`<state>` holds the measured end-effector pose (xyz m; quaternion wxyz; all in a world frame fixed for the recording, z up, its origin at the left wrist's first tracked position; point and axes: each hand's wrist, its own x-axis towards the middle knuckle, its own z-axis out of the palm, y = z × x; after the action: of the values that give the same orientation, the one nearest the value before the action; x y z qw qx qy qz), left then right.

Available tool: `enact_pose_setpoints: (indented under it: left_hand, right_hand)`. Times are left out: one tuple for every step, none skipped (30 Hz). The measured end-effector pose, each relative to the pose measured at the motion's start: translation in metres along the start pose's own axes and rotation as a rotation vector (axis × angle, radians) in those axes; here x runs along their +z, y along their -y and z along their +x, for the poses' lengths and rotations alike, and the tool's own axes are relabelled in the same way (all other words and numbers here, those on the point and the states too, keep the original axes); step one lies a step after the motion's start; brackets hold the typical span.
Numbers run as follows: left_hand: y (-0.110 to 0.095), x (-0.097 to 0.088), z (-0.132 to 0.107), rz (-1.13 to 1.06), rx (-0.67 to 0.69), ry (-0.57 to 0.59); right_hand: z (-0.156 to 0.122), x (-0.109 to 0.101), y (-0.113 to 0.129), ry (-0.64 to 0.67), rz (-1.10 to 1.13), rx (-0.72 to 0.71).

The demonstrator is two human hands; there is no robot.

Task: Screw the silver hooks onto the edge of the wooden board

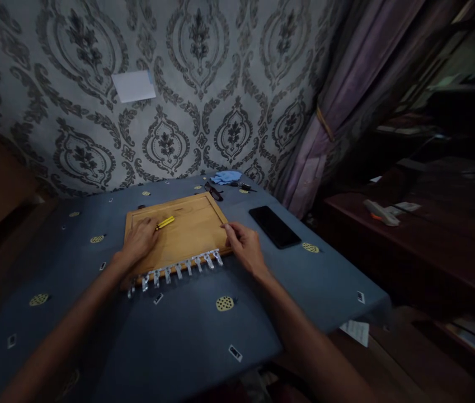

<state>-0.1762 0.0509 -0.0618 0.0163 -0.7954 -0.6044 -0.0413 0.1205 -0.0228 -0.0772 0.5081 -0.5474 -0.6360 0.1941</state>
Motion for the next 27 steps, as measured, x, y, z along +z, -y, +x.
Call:
enact_pose_setpoints:
  left_hand:
    - [0.001,0.000,-0.001,0.004,0.001,0.002]
    - [0.001,-0.001,-0.002,0.009,0.003,0.005]
    - [0.001,-0.001,-0.003,0.014,0.006,0.009]
    - [0.000,-0.001,-0.002,0.018,0.010,0.013]
    - [0.000,-0.001,-0.001,0.021,0.014,0.018]
    - [-0.002,-0.001,0.001,0.022,0.018,0.023]
    - [-0.003,-0.001,0.003,0.022,0.020,0.027]
    - [-0.005,0.000,0.006,0.021,0.021,0.030]
    - [-0.008,0.000,0.009,0.020,0.020,0.032]
    - [-0.010,0.000,0.012,0.017,0.019,0.029]
    - [-0.013,0.000,0.015,0.014,0.020,0.023]
    - [-0.015,0.000,0.017,0.010,0.024,0.010]
    - [-0.018,-0.001,0.018,0.004,0.031,-0.008]
    - [-0.020,-0.002,0.018,-0.001,0.038,-0.031]
    - [-0.022,-0.003,0.017,-0.008,0.045,-0.057]
    - [-0.023,-0.004,0.015,-0.016,0.054,-0.085]
    - [-0.025,-0.006,0.011,-0.025,0.065,-0.113]
    - [-0.027,-0.007,0.007,-0.035,0.079,-0.140]
    - [-0.029,-0.009,0.001,-0.048,0.100,-0.165]
    - [-0.031,-0.010,-0.006,-0.062,0.127,-0.189]
    - [-0.034,-0.010,-0.013,-0.077,0.160,-0.211]
    - [-0.037,-0.011,-0.022,-0.092,0.197,-0.233]
    - [-0.042,-0.011,-0.031,-0.104,0.242,-0.249]
    - [-0.047,-0.010,-0.040,-0.114,0.292,-0.263]
    - [-0.053,-0.009,-0.050,-0.122,0.347,-0.273]
    - [-0.060,-0.008,-0.059,-0.126,0.405,-0.281]
    - [-0.068,-0.006,-0.067,-0.127,0.465,-0.285]
  right_hand:
    - [-0.005,-0.006,-0.002,-0.013,-0.014,0.003]
    - [-0.009,-0.012,-0.004,-0.031,-0.029,0.008]
    - [-0.014,-0.018,-0.007,-0.047,-0.045,0.012]
    - [-0.019,-0.025,-0.010,-0.064,-0.060,0.019]
    - [-0.023,-0.032,-0.013,-0.080,-0.073,0.027]
    - [-0.028,-0.038,-0.017,-0.095,-0.087,0.040]
    - [-0.032,-0.043,-0.020,-0.105,-0.102,0.051]
    - [-0.036,-0.048,-0.024,-0.118,-0.118,0.061]
    - [-0.039,-0.052,-0.027,-0.120,-0.132,0.068]
    - [-0.042,-0.055,-0.030,-0.123,-0.147,0.075]
    - [-0.044,-0.057,-0.033,-0.126,-0.162,0.080]
    - [-0.046,-0.059,-0.035,-0.127,-0.179,0.085]
    - [-0.048,-0.060,-0.037,-0.130,-0.198,0.090]
    - [-0.049,-0.061,-0.039,-0.136,-0.220,0.095]
    - [-0.049,-0.062,-0.041,-0.146,-0.247,0.100]
    - [-0.049,-0.064,-0.044,-0.161,-0.277,0.102]
    - [-0.049,-0.066,-0.046,-0.180,-0.310,0.101]
    - [-0.048,-0.068,-0.049,-0.203,-0.345,0.098]
    - [-0.046,-0.071,-0.052,-0.225,-0.380,0.092]
    - [-0.045,-0.074,-0.056,-0.245,-0.413,0.088]
    - [-0.043,-0.077,-0.060,-0.254,-0.448,0.090]
    - [-0.041,-0.079,-0.063,-0.259,-0.480,0.101]
    - [-0.039,-0.081,-0.067,-0.255,-0.536,0.126]
    - [-0.037,-0.083,-0.070,-0.228,-0.640,0.173]
    - [-0.036,-0.084,-0.073,-0.193,-0.720,0.222]
    - [-0.034,-0.085,-0.075,-0.152,-0.786,0.263]
    - [-0.033,-0.086,-0.076,-0.111,-0.835,0.298]
